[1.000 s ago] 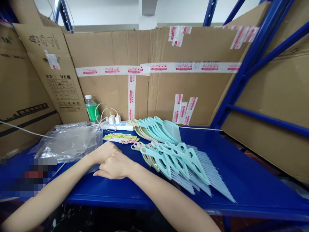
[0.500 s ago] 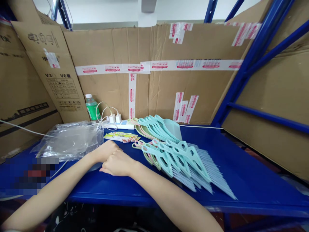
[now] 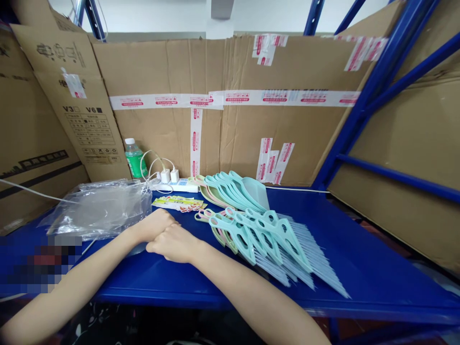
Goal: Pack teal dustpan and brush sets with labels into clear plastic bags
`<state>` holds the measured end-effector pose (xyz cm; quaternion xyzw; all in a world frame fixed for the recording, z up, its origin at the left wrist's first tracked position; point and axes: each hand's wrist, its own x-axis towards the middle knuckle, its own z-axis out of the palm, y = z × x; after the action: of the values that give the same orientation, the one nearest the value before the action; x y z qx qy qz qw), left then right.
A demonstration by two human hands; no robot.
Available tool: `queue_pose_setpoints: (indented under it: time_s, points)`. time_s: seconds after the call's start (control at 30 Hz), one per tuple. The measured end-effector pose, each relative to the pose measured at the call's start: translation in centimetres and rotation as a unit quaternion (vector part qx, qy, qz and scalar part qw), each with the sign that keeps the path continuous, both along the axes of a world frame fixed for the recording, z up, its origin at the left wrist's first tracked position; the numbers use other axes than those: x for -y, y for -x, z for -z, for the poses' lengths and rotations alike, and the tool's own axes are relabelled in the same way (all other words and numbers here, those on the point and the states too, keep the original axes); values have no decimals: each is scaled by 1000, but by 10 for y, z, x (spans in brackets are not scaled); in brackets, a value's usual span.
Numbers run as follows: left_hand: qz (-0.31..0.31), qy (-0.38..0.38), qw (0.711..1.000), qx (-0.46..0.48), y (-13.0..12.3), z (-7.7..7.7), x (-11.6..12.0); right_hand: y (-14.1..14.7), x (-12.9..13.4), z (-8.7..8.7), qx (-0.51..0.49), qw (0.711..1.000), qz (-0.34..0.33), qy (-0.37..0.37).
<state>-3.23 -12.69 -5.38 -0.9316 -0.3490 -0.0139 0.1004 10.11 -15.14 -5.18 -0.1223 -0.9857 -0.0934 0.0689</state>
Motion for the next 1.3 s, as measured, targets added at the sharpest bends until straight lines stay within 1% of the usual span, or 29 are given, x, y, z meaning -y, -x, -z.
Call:
queue_pose_setpoints:
  time_s: [0.1, 0.27, 0.57, 0.87, 1.07, 1.3]
  points:
    - [0, -1, 1000, 2, 0, 2, -2, 0, 1, 1, -19, 1000, -4, -8]
    - [-5, -6, 1000, 0, 1, 5, -3, 3, 3, 4, -40, 999, 10, -17]
    - [-11, -7, 1000, -3, 1, 3, 0, 4, 3, 3, 8, 1000, 25, -8]
    - [-12, -6, 1000, -5, 1, 5, -2, 4, 5, 4, -28, 999, 19, -15]
    - [-18, -6, 1000, -9, 0, 3, -1, 4, 3, 6, 1, 999, 25, -22]
    - [-20, -7, 999, -27, -2, 1, 0, 4, 8, 0, 8, 999, 36, -15]
